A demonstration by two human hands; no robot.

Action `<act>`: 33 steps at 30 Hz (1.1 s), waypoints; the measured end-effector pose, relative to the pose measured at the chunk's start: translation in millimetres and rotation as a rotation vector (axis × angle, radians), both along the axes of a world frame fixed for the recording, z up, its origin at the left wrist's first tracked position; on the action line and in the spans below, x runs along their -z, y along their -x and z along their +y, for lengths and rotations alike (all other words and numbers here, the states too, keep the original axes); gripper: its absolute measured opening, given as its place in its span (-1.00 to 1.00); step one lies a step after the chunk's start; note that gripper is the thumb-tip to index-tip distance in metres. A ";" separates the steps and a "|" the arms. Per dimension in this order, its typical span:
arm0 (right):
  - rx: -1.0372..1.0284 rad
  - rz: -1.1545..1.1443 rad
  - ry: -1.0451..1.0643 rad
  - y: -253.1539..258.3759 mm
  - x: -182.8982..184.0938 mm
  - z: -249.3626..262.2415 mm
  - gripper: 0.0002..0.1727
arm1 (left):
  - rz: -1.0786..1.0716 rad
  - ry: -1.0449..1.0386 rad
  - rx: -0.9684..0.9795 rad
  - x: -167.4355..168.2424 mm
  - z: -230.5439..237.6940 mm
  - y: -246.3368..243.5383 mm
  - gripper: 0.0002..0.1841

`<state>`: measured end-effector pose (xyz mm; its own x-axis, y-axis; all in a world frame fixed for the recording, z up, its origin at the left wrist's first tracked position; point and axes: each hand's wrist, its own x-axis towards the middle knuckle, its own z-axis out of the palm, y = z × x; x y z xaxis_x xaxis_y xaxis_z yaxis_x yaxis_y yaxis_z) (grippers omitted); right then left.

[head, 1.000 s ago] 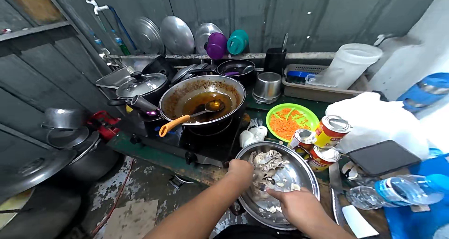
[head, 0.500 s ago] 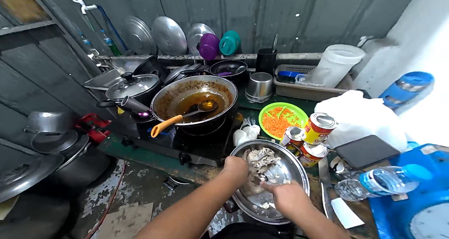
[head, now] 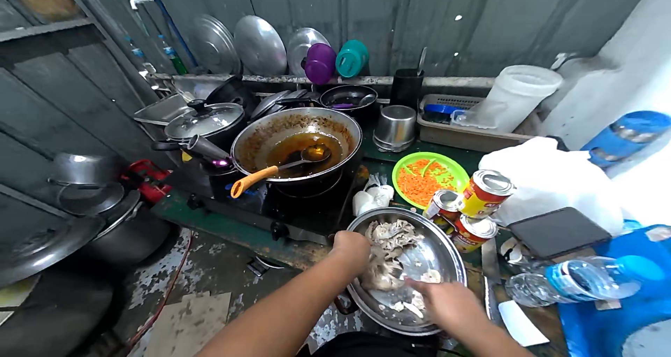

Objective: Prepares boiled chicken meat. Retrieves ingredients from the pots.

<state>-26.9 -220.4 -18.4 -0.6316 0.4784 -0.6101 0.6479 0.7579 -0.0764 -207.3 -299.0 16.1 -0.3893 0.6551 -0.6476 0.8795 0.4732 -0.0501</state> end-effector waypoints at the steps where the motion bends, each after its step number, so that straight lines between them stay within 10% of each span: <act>1: 0.013 -0.029 0.000 -9.8 -7.7 7.7 -0.38 | 0.009 0.013 -0.005 -0.1 0.9 -0.2 -0.73; 33: 0.124 -0.054 0.026 -31.1 -8.4 -1.3 -0.38 | 0.011 0.024 -0.043 -0.4 -3.4 1.6 -0.74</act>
